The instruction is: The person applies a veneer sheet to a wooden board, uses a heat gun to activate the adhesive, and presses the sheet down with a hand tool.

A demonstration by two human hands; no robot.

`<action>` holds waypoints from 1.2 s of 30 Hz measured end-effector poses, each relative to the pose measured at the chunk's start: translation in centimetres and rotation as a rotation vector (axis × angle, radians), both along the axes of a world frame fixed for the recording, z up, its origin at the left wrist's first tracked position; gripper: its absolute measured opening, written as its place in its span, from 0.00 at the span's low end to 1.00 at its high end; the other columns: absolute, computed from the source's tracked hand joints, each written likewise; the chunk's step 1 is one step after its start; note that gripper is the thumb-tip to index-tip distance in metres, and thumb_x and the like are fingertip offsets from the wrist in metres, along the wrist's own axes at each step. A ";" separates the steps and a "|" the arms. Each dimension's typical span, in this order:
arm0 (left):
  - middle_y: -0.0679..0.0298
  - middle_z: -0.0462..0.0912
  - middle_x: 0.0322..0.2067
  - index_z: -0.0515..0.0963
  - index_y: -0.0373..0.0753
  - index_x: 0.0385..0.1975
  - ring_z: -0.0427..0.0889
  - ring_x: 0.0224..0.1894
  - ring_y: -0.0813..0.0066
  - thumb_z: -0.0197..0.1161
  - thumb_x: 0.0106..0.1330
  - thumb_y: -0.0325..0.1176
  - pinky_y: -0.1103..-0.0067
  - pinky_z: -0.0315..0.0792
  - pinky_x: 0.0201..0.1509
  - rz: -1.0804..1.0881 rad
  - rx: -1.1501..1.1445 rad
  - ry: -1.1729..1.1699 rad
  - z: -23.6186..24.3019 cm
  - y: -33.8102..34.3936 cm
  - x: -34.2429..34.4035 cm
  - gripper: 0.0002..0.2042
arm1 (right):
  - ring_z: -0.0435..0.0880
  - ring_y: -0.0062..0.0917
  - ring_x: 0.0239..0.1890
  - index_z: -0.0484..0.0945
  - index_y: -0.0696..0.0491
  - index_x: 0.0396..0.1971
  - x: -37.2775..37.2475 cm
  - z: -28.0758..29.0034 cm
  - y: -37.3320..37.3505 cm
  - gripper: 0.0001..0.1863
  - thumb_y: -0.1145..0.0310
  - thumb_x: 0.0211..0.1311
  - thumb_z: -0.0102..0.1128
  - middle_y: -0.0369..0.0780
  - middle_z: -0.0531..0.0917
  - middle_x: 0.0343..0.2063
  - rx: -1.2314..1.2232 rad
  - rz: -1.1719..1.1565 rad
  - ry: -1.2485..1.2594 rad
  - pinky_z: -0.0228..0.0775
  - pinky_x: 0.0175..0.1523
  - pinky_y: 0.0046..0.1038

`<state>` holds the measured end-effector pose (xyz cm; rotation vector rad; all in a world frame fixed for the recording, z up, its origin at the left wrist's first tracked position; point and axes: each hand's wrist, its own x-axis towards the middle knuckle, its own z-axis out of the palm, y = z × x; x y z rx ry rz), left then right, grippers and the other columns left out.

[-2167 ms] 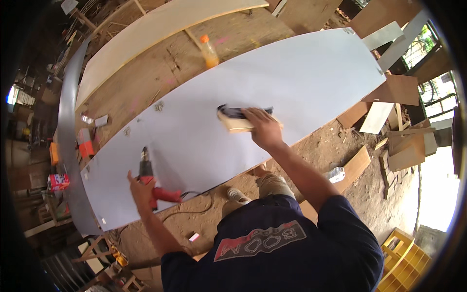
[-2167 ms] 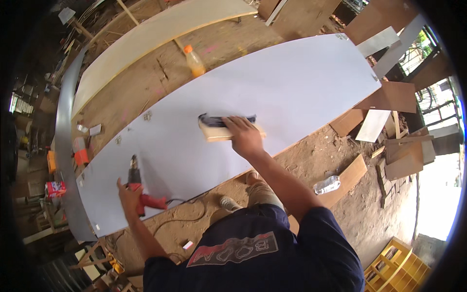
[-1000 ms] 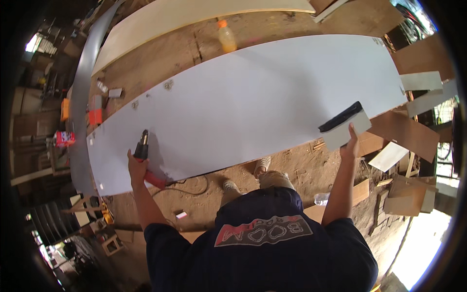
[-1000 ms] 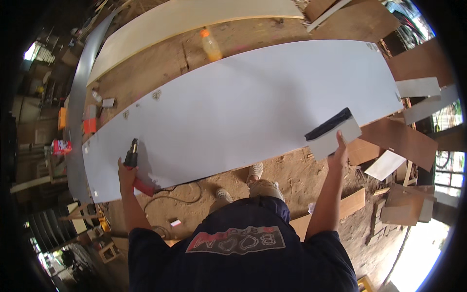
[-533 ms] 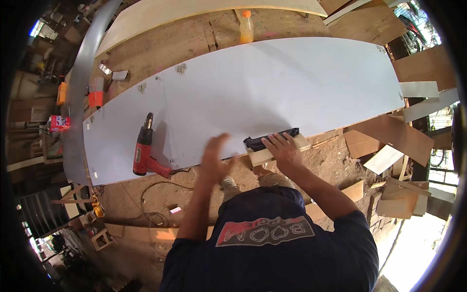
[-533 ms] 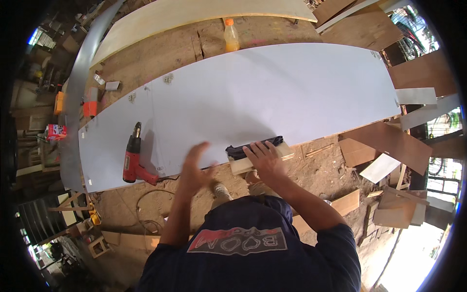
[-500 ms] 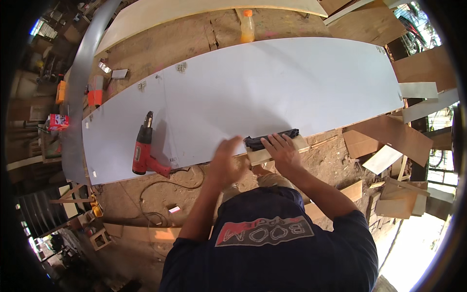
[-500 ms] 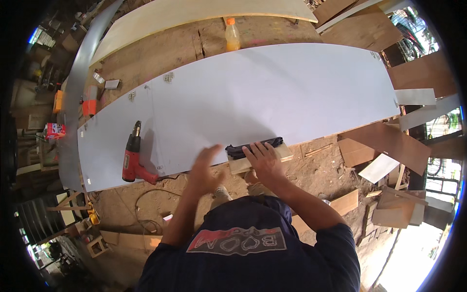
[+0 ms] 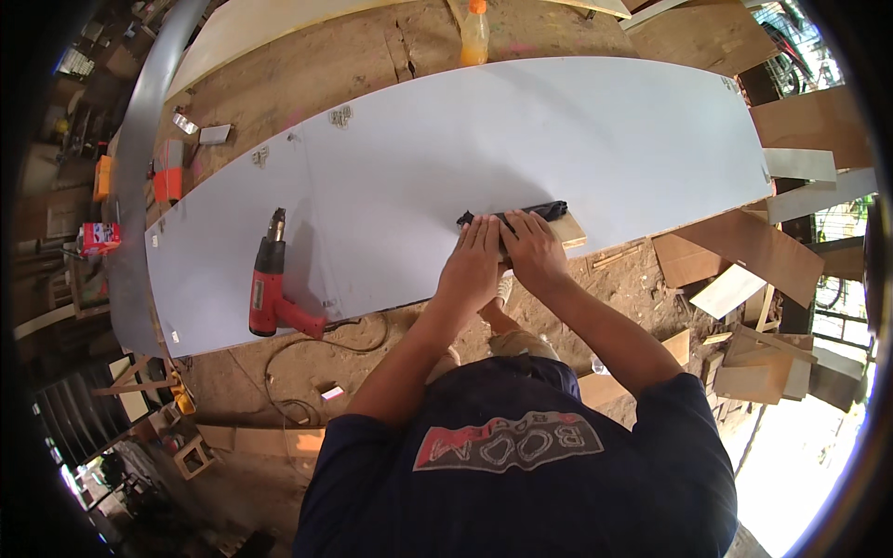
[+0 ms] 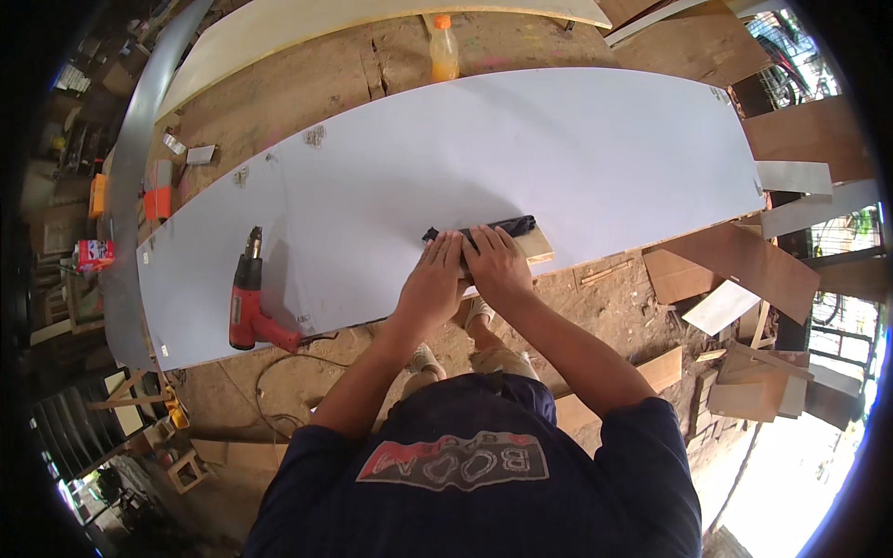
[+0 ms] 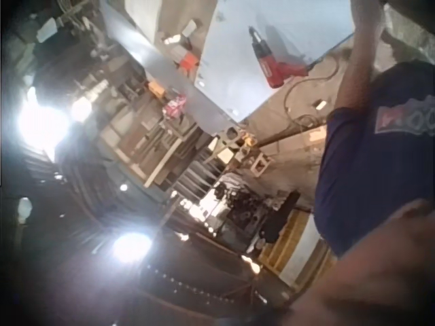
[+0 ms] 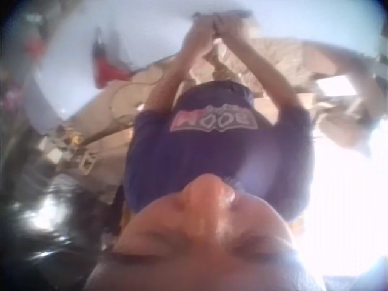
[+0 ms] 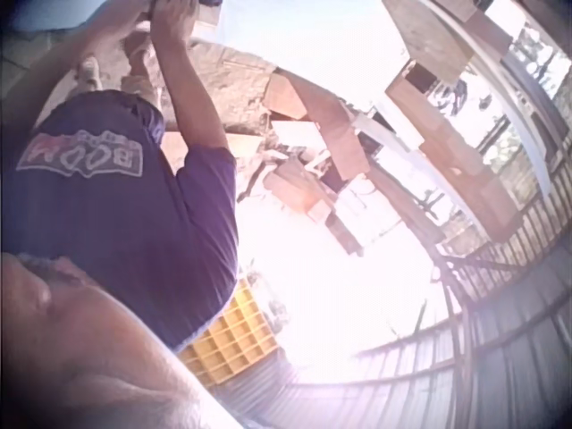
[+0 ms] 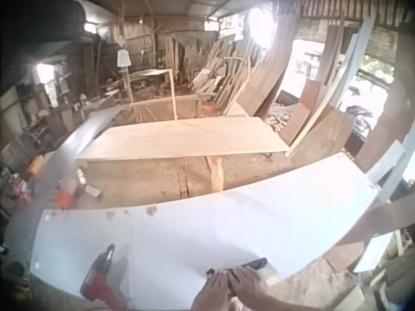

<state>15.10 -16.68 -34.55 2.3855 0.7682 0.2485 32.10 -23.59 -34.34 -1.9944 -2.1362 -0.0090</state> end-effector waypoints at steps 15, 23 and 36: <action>0.41 0.73 0.72 0.64 0.30 0.76 0.71 0.76 0.48 0.65 0.77 0.39 0.62 0.68 0.79 0.088 -0.052 0.113 1.6 17.0 7.3 0.33 | 0.85 0.31 0.57 0.83 0.50 0.53 5.4 0.1 16.5 0.15 0.68 0.68 0.65 0.39 0.86 0.49 -0.034 -0.092 -0.142 0.76 0.66 0.35; 0.38 0.81 0.58 0.71 0.23 0.63 0.79 0.62 0.40 0.75 0.50 0.34 0.59 0.72 0.71 -0.047 0.067 0.278 2.0 4.1 3.8 0.39 | 0.82 0.33 0.55 0.85 0.55 0.51 2.2 0.6 3.0 0.19 0.61 0.65 0.66 0.41 0.85 0.48 -0.276 0.070 -0.183 0.72 0.60 0.36; 0.52 0.83 0.55 0.77 0.36 0.61 0.80 0.59 0.50 0.77 0.48 0.35 0.61 0.73 0.70 0.005 0.084 0.042 0.9 3.3 3.8 0.35 | 0.75 0.42 0.60 0.86 0.64 0.51 0.0 1.7 1.5 0.22 0.65 0.63 0.61 0.50 0.81 0.54 -0.279 0.068 -0.152 0.64 0.73 0.46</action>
